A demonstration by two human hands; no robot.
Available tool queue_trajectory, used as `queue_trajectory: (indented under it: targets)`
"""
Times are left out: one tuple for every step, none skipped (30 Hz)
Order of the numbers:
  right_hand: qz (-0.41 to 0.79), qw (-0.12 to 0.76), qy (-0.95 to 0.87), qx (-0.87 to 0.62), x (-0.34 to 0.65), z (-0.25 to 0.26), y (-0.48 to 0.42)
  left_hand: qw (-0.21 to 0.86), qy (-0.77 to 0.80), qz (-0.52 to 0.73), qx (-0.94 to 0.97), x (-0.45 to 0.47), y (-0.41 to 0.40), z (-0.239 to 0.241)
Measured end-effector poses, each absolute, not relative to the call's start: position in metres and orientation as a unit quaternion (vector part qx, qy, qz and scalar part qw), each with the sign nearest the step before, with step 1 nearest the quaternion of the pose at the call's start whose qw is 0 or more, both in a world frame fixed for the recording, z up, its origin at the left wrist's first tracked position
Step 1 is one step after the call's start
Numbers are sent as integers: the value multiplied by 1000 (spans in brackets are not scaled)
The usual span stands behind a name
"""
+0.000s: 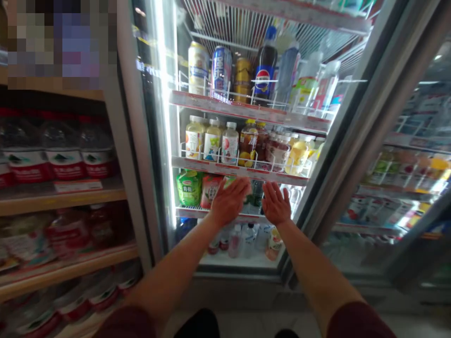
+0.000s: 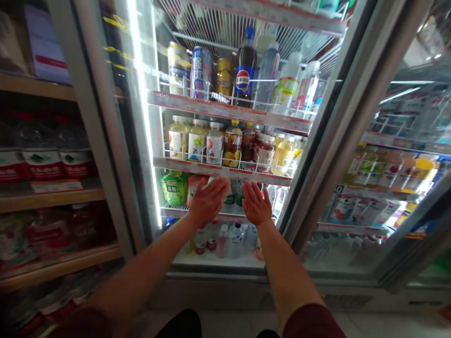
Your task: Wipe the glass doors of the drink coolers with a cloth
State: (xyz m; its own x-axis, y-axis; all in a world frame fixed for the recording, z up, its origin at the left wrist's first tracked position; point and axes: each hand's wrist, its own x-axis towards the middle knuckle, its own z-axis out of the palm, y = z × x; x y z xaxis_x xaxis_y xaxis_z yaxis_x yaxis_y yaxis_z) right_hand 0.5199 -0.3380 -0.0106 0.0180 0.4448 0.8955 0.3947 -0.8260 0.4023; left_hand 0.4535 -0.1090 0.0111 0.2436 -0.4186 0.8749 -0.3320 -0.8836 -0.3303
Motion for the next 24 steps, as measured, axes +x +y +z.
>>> queue_trajectory:
  targets:
    - [637, 20, 293, 713, 520, -11, -338, 17, 211, -588, -781, 455, -104, 33]
    - [638, 18, 293, 712, 519, -11, -337, -8, 181, -614, -768, 457, -99, 54]
    - [639, 15, 292, 712, 519, -11, -337, -34, 149, -643, -751, 459, -95, 72]
    - [638, 12, 292, 712, 519, -11, -337, -56, 123, -668, -731, 461, -92, 84]
    - [637, 10, 293, 713, 519, -12, -336, -71, 110, -686, -716, 463, -90, 88]
    - [636, 8, 293, 714, 519, -12, -336, -74, 113, -695, -707, 463, -91, 85]
    - [635, 8, 292, 715, 519, -12, -335, -66, 134, -694, -705, 464, -92, 76]
    - [636, 8, 290, 715, 519, -12, -335, -46, 172, -682, -709, 463, -95, 63]
    - [638, 8, 289, 714, 519, -12, -334, -17, 224, -659, -718, 463, -99, 49]
    - [641, 9, 288, 712, 519, -12, -334, 14, 278, -631, -724, 462, -102, 37]
    - [643, 10, 287, 709, 518, -12, -334, 41, 325, -602, -729, 461, -104, 30]
    - [645, 10, 288, 707, 518, -12, -334, 60, 358, -576, -732, 460, -105, 29]
    - [646, 10, 289, 707, 518, -12, -334, 69, 373, -559, -737, 459, -104, 35]
    - [645, 9, 289, 708, 518, -12, -334, 68, 370, -557, -741, 459, -102, 46]
    - [643, 8, 289, 710, 518, -12, -334, 56, 349, -569, -742, 458, -98, 61]
    - [640, 6, 287, 713, 518, -13, -333, 38, 315, -591, -742, 458, -93, 77]
    - [638, 2, 283, 716, 518, -14, -332, 15, 273, -616, -739, 458, -88, 90]
    - [636, -4, 277, 720, 518, -15, -331, -8, 229, -639, -734, 457, -83, 98]
    - [635, -11, 271, 724, 518, -17, -330, -27, 192, -656, -729, 456, -80, 100]
    - [635, -18, 265, 726, 517, -18, -328, -34, 171, -663, -728, 455, -76, 95]
    - [634, -26, 261, 727, 517, -19, -327, -28, 171, -662, -729, 452, -74, 84]
    - [634, -31, 257, 729, 517, -20, -325, -5, 195, -651, -734, 450, -71, 69]
    - [634, -34, 255, 729, 517, -21, -324, 32, 235, -630, -740, 447, -67, 53]
    - [635, -34, 253, 729, 517, -22, -323, 74, 277, -601, -746, 444, -62, 39]
